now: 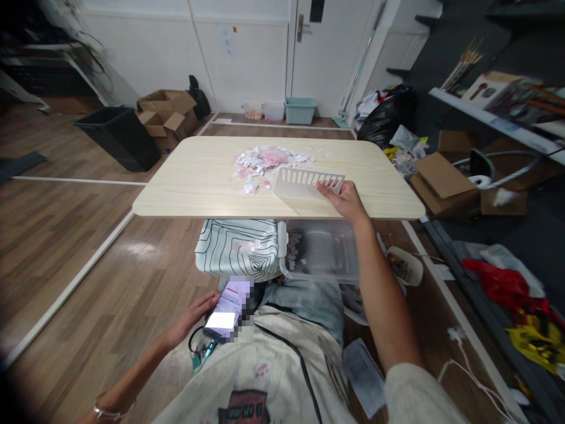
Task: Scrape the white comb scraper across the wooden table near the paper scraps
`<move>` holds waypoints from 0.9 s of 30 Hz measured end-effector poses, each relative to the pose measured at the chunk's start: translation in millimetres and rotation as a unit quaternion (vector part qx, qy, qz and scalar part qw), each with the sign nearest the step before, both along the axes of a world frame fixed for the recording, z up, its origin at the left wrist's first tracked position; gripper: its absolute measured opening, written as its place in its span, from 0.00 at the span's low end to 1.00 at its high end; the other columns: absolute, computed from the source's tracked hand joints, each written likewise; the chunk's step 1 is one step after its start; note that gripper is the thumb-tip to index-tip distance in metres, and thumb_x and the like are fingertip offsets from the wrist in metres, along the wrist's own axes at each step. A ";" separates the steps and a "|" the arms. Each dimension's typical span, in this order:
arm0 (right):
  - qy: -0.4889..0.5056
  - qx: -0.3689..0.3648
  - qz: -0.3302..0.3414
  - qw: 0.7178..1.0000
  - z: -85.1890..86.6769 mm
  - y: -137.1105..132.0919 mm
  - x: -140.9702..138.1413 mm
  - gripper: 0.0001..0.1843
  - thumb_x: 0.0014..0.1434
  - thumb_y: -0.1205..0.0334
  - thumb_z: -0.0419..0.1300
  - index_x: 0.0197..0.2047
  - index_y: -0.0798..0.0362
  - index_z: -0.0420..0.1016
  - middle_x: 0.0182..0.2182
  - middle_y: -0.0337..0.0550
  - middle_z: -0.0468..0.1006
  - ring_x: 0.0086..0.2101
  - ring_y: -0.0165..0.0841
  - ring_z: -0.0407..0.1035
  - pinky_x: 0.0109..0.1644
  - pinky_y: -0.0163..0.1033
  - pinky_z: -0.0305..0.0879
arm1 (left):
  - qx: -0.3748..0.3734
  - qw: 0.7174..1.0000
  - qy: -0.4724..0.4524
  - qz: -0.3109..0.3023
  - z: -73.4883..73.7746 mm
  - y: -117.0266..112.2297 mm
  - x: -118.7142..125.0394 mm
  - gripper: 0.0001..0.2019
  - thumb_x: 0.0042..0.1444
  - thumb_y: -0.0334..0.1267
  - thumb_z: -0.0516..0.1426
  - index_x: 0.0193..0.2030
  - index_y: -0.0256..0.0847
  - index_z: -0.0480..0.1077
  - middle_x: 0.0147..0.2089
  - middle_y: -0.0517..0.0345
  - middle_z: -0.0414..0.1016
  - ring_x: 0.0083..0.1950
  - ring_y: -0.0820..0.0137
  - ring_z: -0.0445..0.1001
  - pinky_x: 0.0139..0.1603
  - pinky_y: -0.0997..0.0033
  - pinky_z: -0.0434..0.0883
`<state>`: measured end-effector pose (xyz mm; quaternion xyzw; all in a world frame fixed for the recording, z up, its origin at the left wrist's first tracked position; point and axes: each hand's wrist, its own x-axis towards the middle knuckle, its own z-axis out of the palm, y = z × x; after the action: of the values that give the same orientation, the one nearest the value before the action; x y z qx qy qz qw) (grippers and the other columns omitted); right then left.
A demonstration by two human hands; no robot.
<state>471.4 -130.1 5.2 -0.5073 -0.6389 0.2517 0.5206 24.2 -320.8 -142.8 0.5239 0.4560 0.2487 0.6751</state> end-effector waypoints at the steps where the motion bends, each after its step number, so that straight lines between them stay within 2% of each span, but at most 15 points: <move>1: 0.001 -0.002 0.001 1.000 -0.1 0.2 0.2 0.33 0.46 0.27 0.71 0.30 0.52 0.80 0.31 0.43 0.82 0.34 0.37 0.75 0.44 0.42 0.75 | 0.000 1.000 0.002 0.001 -0.9 -0.5 -0.5 0.19 0.70 0.56 0.56 0.41 0.42 0.74 0.39 0.59 0.71 0.40 0.65 0.65 0.41 0.68 0.62; 8: 0.004 -0.010 -0.002 1.000 -0.3 0.3 0.4 0.33 0.45 0.26 0.72 0.29 0.51 0.79 0.29 0.42 0.81 0.34 0.37 0.74 0.43 0.42 0.75 | -0.025 1.000 0.007 0.016 -9.9 -4.6 -5.7 0.18 0.68 0.56 0.58 0.44 0.42 0.74 0.40 0.59 0.72 0.43 0.64 0.67 0.44 0.68 0.65; 11: 0.005 -0.012 -0.001 1.000 0.3 0.0 -0.4 0.34 0.45 0.26 0.71 0.29 0.51 0.79 0.29 0.43 0.81 0.34 0.37 0.74 0.44 0.43 0.75 | -0.040 0.999 -0.007 0.021 -18.0 -4.9 -6.4 0.16 0.65 0.54 0.61 0.43 0.42 0.73 0.42 0.59 0.72 0.46 0.63 0.69 0.48 0.67 0.66; 16: 0.006 -0.011 -0.003 1.000 1.0 -0.3 -1.2 0.34 0.44 0.26 0.72 0.29 0.51 0.79 0.30 0.43 0.82 0.35 0.38 0.75 0.45 0.44 0.75 | -0.067 0.997 -0.025 0.023 -31.6 -5.6 -4.7 0.17 0.59 0.51 0.68 0.44 0.42 0.72 0.44 0.58 0.74 0.46 0.62 0.70 0.48 0.66 0.67; 18: 0.006 -0.010 -0.002 1.000 1.1 -0.4 -1.3 0.33 0.45 0.26 0.72 0.29 0.51 0.79 0.31 0.44 0.82 0.36 0.38 0.75 0.46 0.44 0.75 | -0.069 0.997 -0.020 0.025 -30.0 -5.7 -4.5 0.17 0.58 0.51 0.69 0.45 0.43 0.72 0.44 0.58 0.74 0.47 0.62 0.70 0.49 0.66 0.67; 24: 0.005 -0.011 -0.003 1.000 1.4 -1.2 -1.4 0.34 0.45 0.26 0.71 0.31 0.52 0.80 0.32 0.44 0.82 0.36 0.38 0.75 0.46 0.43 0.74 | -0.048 0.999 -0.023 0.012 -9.6 -5.8 -7.3 0.15 0.66 0.53 0.60 0.45 0.42 0.74 0.43 0.58 0.73 0.47 0.62 0.70 0.48 0.66 0.66; 27: 0.004 -0.012 -0.002 1.000 2.1 -1.7 -1.7 0.34 0.45 0.26 0.71 0.29 0.51 0.79 0.30 0.43 0.81 0.35 0.37 0.74 0.44 0.43 0.74 | -0.051 0.998 -0.027 0.008 -10.1 -7.1 -9.2 0.16 0.67 0.53 0.60 0.46 0.42 0.75 0.44 0.58 0.73 0.46 0.62 0.70 0.47 0.66 0.66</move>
<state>469.6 -131.8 7.3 -0.5138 -0.6327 0.2600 0.5178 15.0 -328.0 -152.9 0.4779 0.4537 0.2446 0.7113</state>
